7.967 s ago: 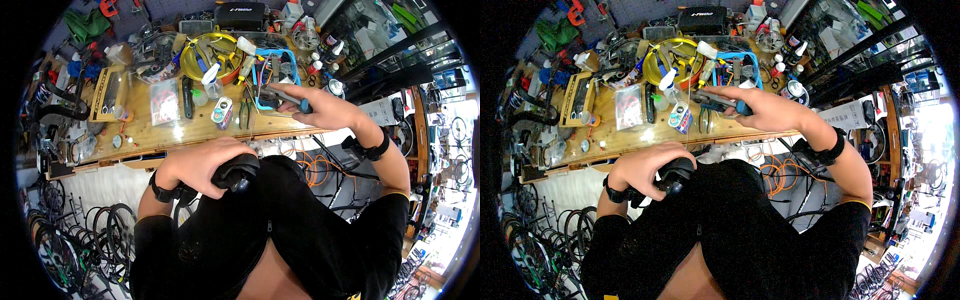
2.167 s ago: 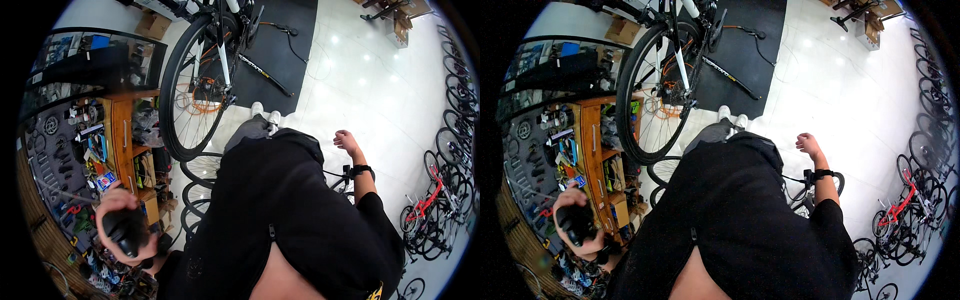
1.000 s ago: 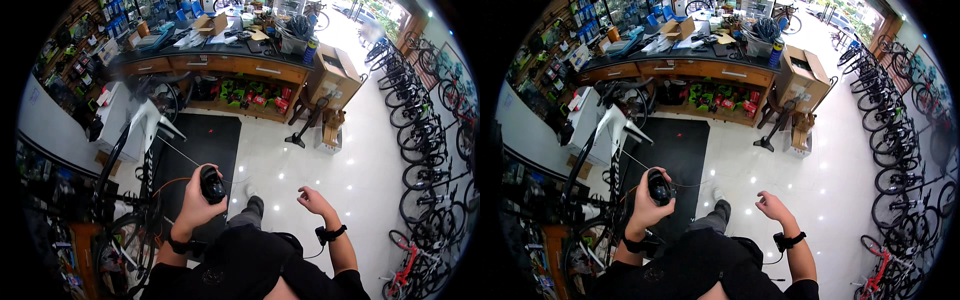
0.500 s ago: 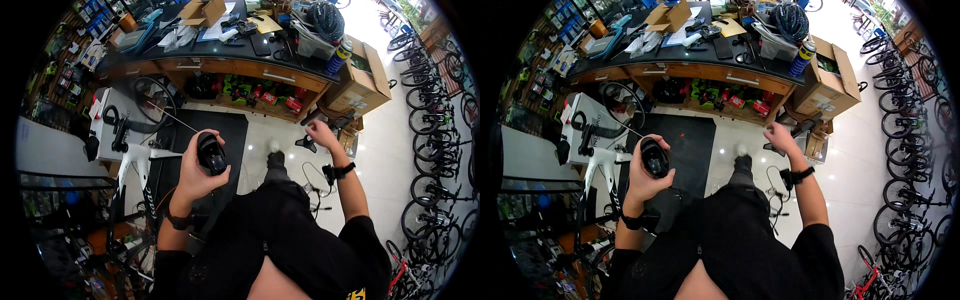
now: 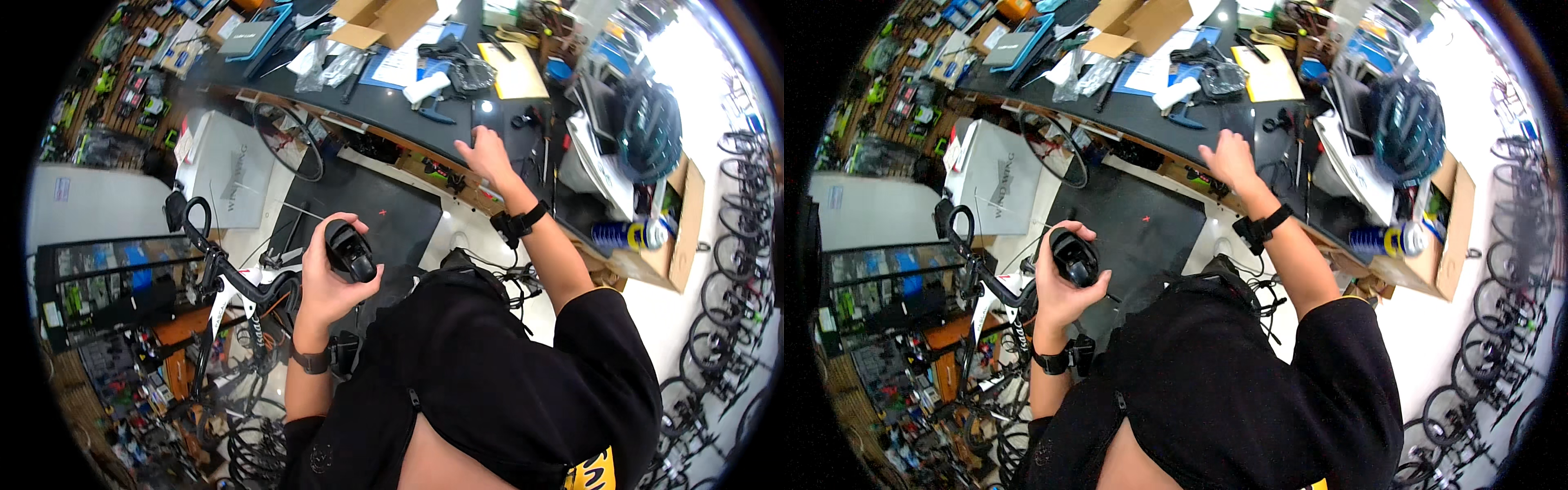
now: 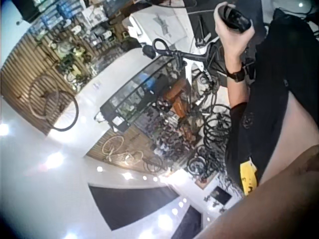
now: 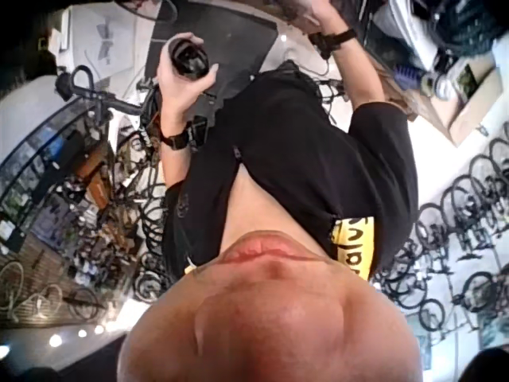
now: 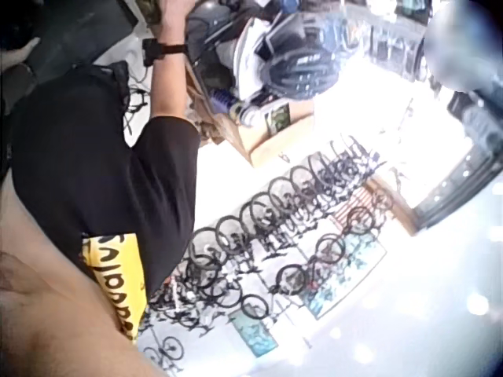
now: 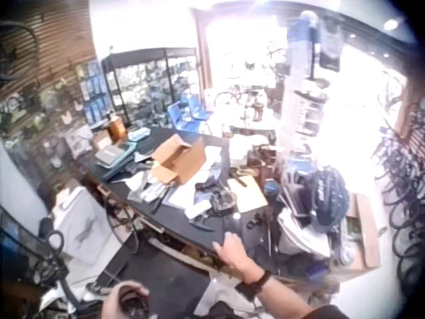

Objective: The person assembles a bicycle shifter mechanism by hand, threading a cable through the housing and securing it with a screw. They manipulate the black plastic shifter body and metal cable, using a screwdriver to tighten the clamp bolt. The task involves precise hand movements to align the cable and ensure it is properly seated within the mechanism.

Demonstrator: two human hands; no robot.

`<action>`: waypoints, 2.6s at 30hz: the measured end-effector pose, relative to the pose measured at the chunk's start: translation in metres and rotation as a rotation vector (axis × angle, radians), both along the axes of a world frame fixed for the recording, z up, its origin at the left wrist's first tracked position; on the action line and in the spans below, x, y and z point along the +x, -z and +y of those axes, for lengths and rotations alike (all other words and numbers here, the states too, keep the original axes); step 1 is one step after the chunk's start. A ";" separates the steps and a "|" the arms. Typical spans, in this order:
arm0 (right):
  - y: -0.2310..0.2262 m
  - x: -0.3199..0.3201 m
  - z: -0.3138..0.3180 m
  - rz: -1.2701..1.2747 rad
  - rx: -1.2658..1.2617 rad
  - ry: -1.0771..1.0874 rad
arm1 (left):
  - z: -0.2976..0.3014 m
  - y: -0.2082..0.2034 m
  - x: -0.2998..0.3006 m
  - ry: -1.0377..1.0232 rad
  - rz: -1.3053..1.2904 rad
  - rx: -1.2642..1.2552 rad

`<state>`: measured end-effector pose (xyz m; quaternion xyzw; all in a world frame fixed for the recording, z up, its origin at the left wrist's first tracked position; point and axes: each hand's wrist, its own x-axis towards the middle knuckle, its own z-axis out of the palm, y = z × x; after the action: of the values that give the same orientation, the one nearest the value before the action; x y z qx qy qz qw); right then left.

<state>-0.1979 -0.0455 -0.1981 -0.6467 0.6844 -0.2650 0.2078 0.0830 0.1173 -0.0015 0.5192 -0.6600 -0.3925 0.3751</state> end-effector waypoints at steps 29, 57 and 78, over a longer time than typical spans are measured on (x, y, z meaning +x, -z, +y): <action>-0.267 0.134 -0.053 -0.755 -0.263 -0.584 | -0.155 -0.010 0.026 0.384 0.199 -0.291; -0.337 0.168 0.024 -0.030 -0.918 -0.609 | -0.172 -0.076 0.102 -0.251 -0.173 -0.928; -0.345 0.166 0.027 0.119 -0.841 -0.556 | -0.168 -0.083 0.098 -0.325 -0.365 -0.968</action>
<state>-0.0314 -0.0182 0.1473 -0.8463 0.3311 -0.4148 -0.0472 0.1808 -0.0505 0.0819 0.4422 -0.7311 0.1157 0.5065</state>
